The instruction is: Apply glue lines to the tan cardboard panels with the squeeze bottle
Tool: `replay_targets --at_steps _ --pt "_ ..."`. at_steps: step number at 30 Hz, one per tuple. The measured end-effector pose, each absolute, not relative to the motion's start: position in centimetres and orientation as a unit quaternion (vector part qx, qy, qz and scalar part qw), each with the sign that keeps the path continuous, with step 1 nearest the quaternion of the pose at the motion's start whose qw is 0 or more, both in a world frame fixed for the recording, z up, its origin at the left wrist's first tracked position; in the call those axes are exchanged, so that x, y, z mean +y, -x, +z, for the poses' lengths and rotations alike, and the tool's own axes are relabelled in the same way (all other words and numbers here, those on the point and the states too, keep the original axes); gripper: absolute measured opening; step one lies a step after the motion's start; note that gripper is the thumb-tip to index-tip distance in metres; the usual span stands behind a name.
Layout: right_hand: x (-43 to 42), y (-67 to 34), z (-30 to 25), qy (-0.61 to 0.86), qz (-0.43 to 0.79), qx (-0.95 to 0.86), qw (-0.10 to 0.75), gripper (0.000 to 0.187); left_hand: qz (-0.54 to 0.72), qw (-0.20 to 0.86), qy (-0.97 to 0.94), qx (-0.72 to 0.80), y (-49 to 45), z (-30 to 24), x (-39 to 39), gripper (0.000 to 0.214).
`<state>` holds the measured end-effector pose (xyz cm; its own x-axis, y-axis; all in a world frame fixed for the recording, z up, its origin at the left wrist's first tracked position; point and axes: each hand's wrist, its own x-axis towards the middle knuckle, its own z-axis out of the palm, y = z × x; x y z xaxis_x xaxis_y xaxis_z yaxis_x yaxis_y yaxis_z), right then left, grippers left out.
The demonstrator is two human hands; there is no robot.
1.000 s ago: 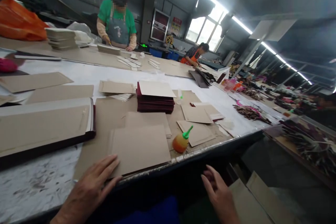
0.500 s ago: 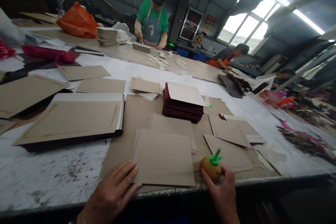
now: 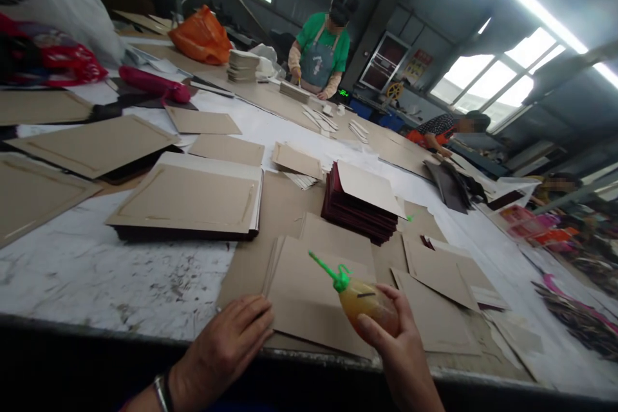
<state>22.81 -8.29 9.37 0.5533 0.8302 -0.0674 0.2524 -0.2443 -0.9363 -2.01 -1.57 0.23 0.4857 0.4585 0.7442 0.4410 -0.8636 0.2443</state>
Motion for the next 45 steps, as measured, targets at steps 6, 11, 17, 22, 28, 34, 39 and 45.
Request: replay_targets --at_steps 6,11,17,22,28,34,39,45 --pt "-6.1 -22.5 9.7 0.763 0.139 -0.477 0.413 0.054 0.439 0.035 -0.858 0.264 2.5 -0.9 -1.5 0.026" --pt "-4.1 -22.7 9.2 0.721 0.081 -0.585 0.363 0.050 0.451 0.001 -0.855 0.258 2.5 -0.5 -1.5 0.029" --pt "-2.2 -22.5 8.7 0.666 0.028 -0.651 0.364 0.041 0.448 -0.018 -0.855 0.260 2.4 -0.6 -1.4 0.029" --pt "-1.0 -22.2 8.8 0.621 0.001 -0.696 0.360 0.035 0.442 -0.011 -0.859 0.257 2.4 -0.7 -1.4 0.029" --pt "-0.3 -21.6 9.5 0.593 -0.013 -0.728 0.345 0.029 0.441 -0.006 -0.859 0.260 2.4 -0.5 -1.4 0.030" --pt "-0.5 -21.2 10.0 0.573 0.002 -0.748 0.335 0.025 0.444 -0.009 -0.855 0.267 2.4 -0.7 -1.5 0.031" --pt "-0.1 -21.2 9.8 0.564 0.002 -0.753 0.338 0.028 0.443 -0.004 -0.857 0.263 2.4 -0.7 -1.5 0.028" --pt "-0.3 -21.3 9.9 0.562 0.009 -0.757 0.334 0.027 0.453 0.004 -0.851 0.265 2.3 -0.7 -1.5 0.026"
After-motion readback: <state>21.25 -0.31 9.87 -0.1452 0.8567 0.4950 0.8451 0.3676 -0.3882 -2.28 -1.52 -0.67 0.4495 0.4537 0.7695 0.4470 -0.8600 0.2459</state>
